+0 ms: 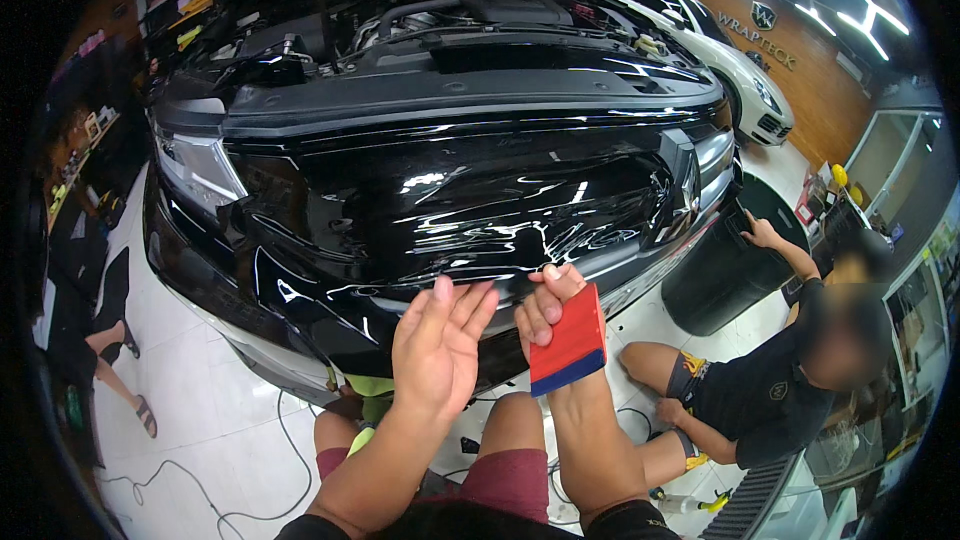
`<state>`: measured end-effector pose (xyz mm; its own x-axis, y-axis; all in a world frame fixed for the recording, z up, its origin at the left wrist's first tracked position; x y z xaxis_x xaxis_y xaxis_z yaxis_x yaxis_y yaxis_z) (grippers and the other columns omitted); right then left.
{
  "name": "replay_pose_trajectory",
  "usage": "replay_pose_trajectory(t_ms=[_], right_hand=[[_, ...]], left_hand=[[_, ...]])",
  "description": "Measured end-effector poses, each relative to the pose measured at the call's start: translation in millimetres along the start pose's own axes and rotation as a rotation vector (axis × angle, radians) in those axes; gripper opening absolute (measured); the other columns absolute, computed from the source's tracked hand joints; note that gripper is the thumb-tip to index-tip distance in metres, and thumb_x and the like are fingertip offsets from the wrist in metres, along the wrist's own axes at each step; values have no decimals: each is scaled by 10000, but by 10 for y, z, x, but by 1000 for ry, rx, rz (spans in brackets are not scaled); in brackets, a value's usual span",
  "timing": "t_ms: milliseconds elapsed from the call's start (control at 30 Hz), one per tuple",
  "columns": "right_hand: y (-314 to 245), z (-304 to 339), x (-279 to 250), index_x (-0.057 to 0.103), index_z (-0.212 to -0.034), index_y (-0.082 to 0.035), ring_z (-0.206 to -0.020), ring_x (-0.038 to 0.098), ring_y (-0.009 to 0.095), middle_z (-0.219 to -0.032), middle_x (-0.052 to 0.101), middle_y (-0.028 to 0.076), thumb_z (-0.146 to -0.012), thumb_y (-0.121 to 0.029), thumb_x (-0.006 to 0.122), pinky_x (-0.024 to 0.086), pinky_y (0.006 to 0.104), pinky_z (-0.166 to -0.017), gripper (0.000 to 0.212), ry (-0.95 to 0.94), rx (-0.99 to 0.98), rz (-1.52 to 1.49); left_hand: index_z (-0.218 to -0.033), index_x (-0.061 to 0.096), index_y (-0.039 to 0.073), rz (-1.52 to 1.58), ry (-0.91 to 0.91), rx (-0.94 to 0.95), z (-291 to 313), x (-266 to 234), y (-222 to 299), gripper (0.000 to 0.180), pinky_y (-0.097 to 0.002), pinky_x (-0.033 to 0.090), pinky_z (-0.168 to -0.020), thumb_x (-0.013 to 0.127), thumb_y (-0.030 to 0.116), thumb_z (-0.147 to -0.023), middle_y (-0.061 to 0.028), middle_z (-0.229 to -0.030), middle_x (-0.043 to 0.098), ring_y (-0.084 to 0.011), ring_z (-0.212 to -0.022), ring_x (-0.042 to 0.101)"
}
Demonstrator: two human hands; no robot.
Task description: The person applies a black vinyl wrap to the front bumper of a car using a squeegee to smooth the surface and a microfiber cloth to wipe it. They trim excess material and continue smoothing the wrap along the bumper contours.
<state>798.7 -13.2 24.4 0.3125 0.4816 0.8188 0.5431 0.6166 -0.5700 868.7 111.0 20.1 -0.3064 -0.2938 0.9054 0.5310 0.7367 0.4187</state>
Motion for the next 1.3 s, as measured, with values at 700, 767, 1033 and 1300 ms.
replay_pose_trajectory(t_ms=[700, 767, 1033, 1300], right_hand=[[334, 1099, -63, 598, -1210, -11, -549, 540, 152, -660, 562, 39, -1095, -474, 299, 455, 295, -581, 563, -219, 115, 1042], [720, 1803, -105, 614, -1200, -15, -876, 605, 180, -948, 624, 85, -1108, -361, 337, 488, 324, -822, 453, -491, 337, 1092], [132, 1942, -176, 580, -1282, -42, -1021, 587, 115, -1066, 652, 42, -1000, -302, 662, 491, 314, -910, 392, -696, 837, 1186], [-1396, 29, 538, 657, -1083, -30, -866, 629, 375, -957, 669, 163, -927, -97, 632, 507, 447, -768, 172, 83, -1218, 2040]], left_hand=[[-1044, 627, 57, 306, -55, -390, -173, 8, -226, 173, -362, 527, -910, 649, 223, -1000, -109, -1024, 686, -224, -988, 648], [-1029, 625, 72, 215, 26, -336, -189, -36, -288, 155, -354, 520, -898, 651, 222, -999, -90, -985, 680, -213, -987, 641], [-882, 596, 110, 106, 17, -159, -217, -133, -190, 148, -353, 499, -932, 671, 179, -990, -62, -1007, 685, -187, -1010, 645], [-988, 593, 47, 80, -37, -204, -14, -83, -44, 172, -432, 472, -1060, 590, 214, -1030, -169, -1115, 669, -310, -1181, 622]])
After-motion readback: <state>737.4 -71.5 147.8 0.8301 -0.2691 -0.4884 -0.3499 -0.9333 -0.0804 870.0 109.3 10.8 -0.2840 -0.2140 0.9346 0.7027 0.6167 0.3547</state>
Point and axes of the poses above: each hand's wrist, its own z-axis away from the middle knuckle, its own x-axis out of the palm, y = z × x, the point moved 8 cm from there along -z, towards the middle knuckle
